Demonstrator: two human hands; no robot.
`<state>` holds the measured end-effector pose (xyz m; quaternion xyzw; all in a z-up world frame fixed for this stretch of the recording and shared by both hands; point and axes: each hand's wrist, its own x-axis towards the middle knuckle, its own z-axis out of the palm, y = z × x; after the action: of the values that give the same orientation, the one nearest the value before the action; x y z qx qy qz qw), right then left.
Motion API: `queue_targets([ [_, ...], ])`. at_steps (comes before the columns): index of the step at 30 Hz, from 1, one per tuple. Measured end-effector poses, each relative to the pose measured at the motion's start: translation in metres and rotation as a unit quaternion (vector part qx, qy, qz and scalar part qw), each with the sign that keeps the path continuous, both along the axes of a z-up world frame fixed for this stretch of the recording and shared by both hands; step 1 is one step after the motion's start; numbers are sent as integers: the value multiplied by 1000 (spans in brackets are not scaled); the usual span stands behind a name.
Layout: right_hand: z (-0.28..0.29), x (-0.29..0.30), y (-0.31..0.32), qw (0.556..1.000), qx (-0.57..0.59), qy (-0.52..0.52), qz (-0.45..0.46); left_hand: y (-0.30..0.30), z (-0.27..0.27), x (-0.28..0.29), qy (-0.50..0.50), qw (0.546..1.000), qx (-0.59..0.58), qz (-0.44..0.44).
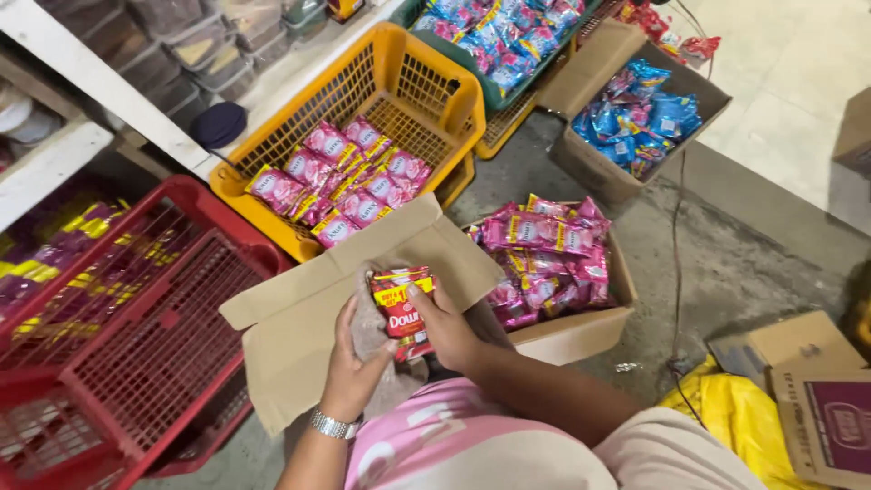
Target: Sorting and packing laundry detergent sachets from a crate into a cardboard box in a store backroom.
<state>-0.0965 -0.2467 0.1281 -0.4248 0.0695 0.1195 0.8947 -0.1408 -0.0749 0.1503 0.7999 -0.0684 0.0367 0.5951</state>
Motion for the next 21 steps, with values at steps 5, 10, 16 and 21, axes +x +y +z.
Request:
queue_targets([
  [5, 21, -10, -6, 992, -120, -32, 25, -18, 4, -2, 34, 998, -5, 53],
  [10, 38, -3, -14, 991, -82, -69, 85, -16, 3, 14, 72, 987, -96, 106],
  [16, -9, 10, -7, 981, 37, 109, 158, 5, -33, 39, 125, 965, -143, 181],
  [21, 7, 28, -15, 969, -109, 112, 192, 11, -63, 51, 167, 945, -237, 151],
])
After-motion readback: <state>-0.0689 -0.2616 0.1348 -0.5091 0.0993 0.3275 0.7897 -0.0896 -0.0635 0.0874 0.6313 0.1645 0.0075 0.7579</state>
